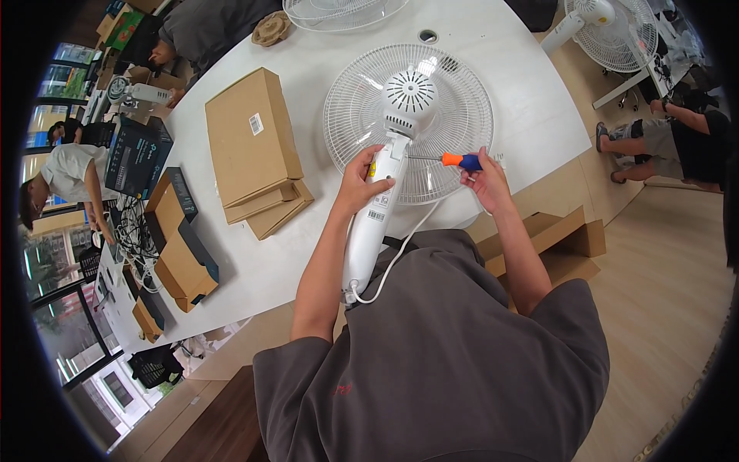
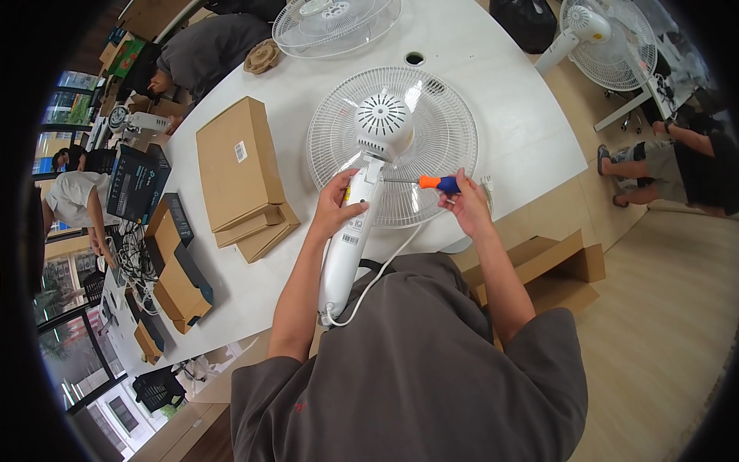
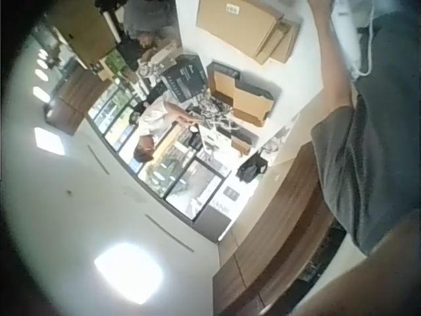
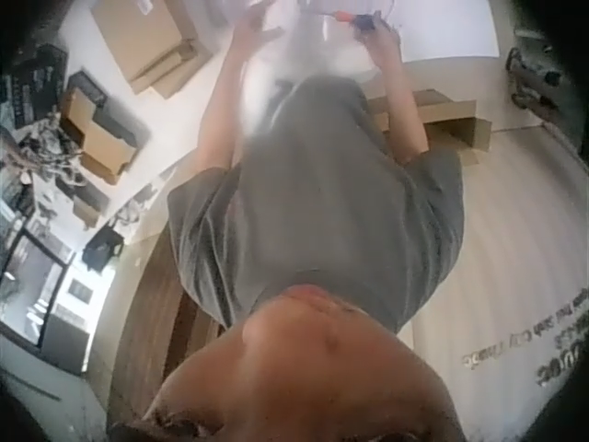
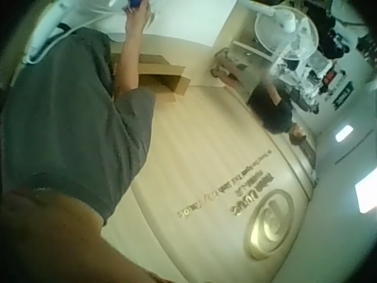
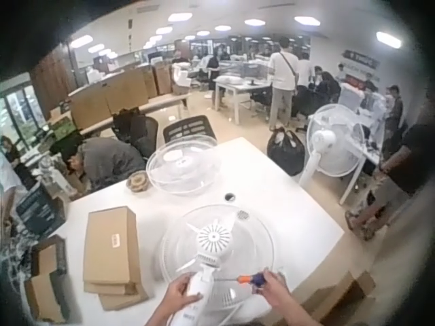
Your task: The recorder is assembling a white electric fan on a table in an office environment, using a screwdriver.
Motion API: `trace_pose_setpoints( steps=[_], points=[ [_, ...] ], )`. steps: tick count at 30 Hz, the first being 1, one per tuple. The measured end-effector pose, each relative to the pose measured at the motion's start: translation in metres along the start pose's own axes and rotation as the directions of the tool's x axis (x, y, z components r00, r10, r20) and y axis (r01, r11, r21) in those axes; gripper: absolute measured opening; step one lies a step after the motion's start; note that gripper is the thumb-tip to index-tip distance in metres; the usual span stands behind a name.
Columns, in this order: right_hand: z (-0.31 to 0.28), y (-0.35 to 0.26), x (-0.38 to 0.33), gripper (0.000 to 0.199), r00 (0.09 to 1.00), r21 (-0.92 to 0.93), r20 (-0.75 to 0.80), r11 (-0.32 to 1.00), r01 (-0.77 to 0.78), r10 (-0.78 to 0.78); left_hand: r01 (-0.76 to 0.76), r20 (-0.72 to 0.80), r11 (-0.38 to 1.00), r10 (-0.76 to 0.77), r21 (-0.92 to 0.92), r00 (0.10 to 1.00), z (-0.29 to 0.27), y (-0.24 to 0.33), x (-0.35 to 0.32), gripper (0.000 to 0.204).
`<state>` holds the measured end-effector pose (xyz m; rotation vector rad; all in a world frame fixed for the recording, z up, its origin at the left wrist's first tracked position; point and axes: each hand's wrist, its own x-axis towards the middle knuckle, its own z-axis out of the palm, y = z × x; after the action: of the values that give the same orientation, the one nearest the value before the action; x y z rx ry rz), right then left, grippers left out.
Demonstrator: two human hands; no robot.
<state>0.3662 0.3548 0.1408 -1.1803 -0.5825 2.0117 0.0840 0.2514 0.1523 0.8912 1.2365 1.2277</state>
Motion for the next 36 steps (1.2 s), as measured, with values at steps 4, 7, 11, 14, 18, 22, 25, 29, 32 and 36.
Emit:
trace_pose_setpoints(
  steps=[4,7,11,14,18,22,25,29,32,36],
  points=[
    [0.003,-0.007,0.000,0.039,0.992,-0.171,-0.061,0.978,-0.116,0.107,-0.016,0.008,0.999,0.016,0.030,1.000,-0.004,0.003,0.008,0.073],
    [-0.002,-0.005,0.012,0.035,0.995,-0.192,-0.068,0.978,-0.081,0.068,-0.020,0.010,0.999,0.020,0.040,1.000,-0.002,0.006,0.023,0.074],
    [0.001,-0.005,0.029,0.030,0.998,-0.084,-0.063,0.996,0.005,-0.010,-0.045,-0.014,0.997,0.046,0.062,0.999,-0.004,0.002,0.051,0.072],
    [0.002,-0.005,0.034,0.025,0.998,-0.056,-0.024,0.997,0.061,-0.062,-0.035,-0.061,0.997,0.039,0.068,0.997,-0.001,-0.001,0.056,0.072],
    [-0.005,0.000,0.037,0.026,0.982,-0.075,0.034,0.979,0.189,-0.187,0.015,-0.105,0.995,-0.005,0.099,0.995,0.007,0.003,0.053,0.072],
    [-0.007,0.003,0.037,0.031,0.957,-0.125,0.113,0.951,0.282,-0.268,0.061,-0.104,0.991,-0.049,0.120,0.993,0.006,0.010,0.051,0.073],
    [-0.006,-0.005,0.036,0.031,0.971,-0.131,0.114,0.966,0.224,-0.210,0.071,-0.105,0.988,-0.057,0.138,0.993,0.005,0.011,0.053,0.073],
    [0.004,-0.022,0.027,0.037,1.000,-0.282,-0.010,0.959,-0.004,0.001,0.085,-0.110,0.986,-0.069,0.145,0.992,0.006,0.010,0.050,0.072],
    [-0.009,-0.020,0.038,0.045,0.995,-0.251,-0.062,0.964,-0.090,0.077,0.088,-0.111,0.985,-0.072,0.147,0.991,0.008,0.012,0.050,0.071],
    [-0.010,-0.018,0.048,0.040,0.991,-0.227,-0.066,0.965,-0.131,0.119,0.104,-0.118,0.985,-0.088,0.141,0.989,0.007,0.011,0.050,0.072]
  ],
)
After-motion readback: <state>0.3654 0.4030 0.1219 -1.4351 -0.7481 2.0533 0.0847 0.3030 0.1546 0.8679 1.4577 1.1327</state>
